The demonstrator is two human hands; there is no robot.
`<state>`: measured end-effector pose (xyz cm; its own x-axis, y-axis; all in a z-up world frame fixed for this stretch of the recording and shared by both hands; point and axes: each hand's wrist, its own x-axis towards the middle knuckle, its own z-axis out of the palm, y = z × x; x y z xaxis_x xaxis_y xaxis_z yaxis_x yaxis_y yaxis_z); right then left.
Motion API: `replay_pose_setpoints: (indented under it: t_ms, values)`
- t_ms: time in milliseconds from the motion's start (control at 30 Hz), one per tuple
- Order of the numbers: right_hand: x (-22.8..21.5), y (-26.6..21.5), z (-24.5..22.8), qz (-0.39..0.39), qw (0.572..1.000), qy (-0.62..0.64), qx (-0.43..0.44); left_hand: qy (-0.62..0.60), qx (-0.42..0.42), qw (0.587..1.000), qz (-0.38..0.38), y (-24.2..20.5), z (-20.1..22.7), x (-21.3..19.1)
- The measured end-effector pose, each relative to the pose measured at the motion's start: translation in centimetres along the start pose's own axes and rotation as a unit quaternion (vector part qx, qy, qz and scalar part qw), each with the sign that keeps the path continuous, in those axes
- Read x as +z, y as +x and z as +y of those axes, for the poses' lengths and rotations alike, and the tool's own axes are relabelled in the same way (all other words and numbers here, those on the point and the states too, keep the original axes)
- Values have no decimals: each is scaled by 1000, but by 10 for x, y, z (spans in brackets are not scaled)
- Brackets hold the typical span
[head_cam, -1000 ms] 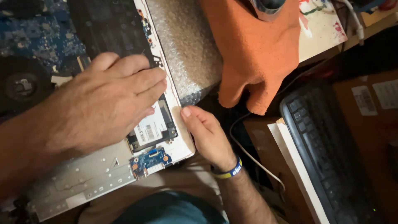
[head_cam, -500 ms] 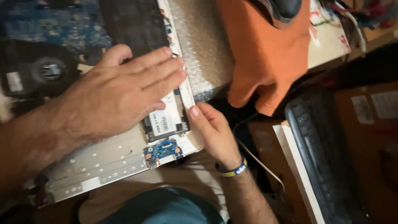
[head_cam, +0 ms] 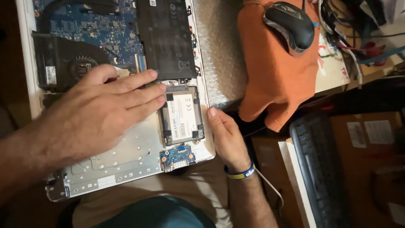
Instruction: Reassembling a laptop case and booting the device to check system status after an internal component installation.
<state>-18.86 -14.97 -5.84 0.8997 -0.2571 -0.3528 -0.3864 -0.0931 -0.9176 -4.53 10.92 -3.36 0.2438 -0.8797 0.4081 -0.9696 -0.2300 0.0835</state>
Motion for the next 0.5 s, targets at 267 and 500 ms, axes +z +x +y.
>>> replay_pose_setpoints:
  t_ms: [267,500]
  values:
    - [4,2,16,-22,989,142,-18,46,3,999,-26,-1,10,-2]
    - [0,-2,15,-59,986,153,-7,10,-56,997,-60,-15,23,0]
